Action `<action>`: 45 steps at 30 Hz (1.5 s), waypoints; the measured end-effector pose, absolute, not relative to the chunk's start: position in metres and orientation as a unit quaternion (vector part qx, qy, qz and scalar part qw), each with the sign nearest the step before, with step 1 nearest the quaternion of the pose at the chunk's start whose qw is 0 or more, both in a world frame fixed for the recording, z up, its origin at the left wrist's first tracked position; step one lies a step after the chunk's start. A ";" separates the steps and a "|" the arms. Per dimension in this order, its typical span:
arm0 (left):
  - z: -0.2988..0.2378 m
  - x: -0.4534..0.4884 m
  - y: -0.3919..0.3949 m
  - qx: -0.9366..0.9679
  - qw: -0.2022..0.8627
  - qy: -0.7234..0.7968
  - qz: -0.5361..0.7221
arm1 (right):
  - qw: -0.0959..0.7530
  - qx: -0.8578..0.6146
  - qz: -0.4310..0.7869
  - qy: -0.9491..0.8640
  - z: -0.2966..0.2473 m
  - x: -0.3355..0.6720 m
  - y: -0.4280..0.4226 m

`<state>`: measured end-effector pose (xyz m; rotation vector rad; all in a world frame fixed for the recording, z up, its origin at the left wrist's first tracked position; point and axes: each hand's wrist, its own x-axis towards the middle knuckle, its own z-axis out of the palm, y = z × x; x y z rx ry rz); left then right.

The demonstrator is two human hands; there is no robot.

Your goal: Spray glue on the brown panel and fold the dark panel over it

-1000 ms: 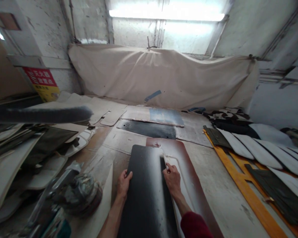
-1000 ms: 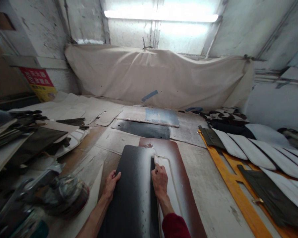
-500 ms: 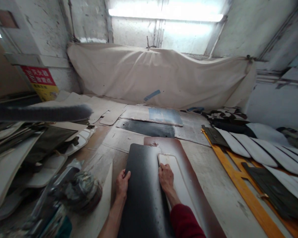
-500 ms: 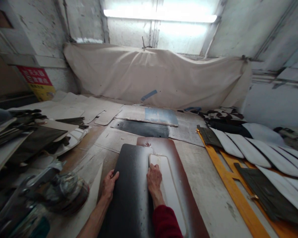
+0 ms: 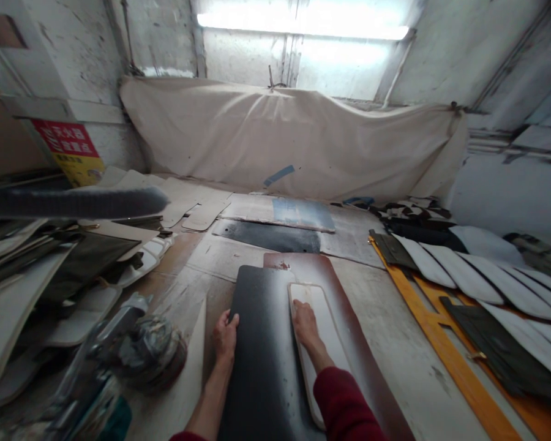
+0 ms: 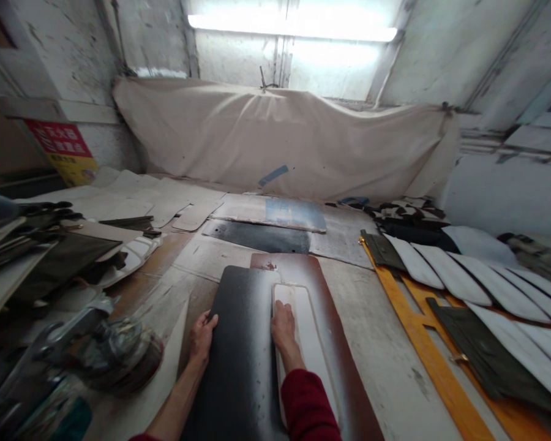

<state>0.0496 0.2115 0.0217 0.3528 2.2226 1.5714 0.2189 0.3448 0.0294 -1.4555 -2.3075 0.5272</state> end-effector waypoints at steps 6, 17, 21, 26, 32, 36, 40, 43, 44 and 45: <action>0.037 0.065 0.208 0.205 0.122 0.836 0.493 | 0.172 -0.438 0.352 -0.809 0.036 0.244 0.356; 0.094 0.145 0.201 0.450 0.089 0.795 0.397 | 0.334 -0.433 0.279 -0.789 0.072 0.345 0.292; 0.085 0.208 0.177 0.506 0.267 0.751 0.330 | 0.288 -0.499 0.174 -0.799 0.022 0.410 0.252; 0.066 0.239 0.169 0.458 0.293 0.778 0.313 | 0.263 -0.519 0.153 -0.799 -0.004 0.425 0.231; 0.059 0.228 0.171 0.454 0.301 0.746 0.384 | 0.261 -0.532 0.213 -0.777 0.016 0.414 0.222; 0.057 0.224 0.160 0.527 0.289 0.705 0.376 | 0.205 -0.494 0.151 -0.831 0.033 0.408 0.221; 0.060 0.221 0.152 0.534 0.280 0.709 0.366 | 0.116 -0.372 0.144 -0.910 0.056 0.392 0.240; 0.063 0.221 0.150 0.577 0.268 0.694 0.335 | 0.049 -0.268 0.120 -0.955 0.056 0.382 0.254; 0.063 0.221 0.149 0.587 0.267 0.690 0.330 | 0.044 -0.237 0.093 -0.966 0.053 0.381 0.256; 0.064 0.221 0.148 0.590 0.267 0.687 0.330 | 0.050 -0.208 0.060 -0.975 0.048 0.381 0.257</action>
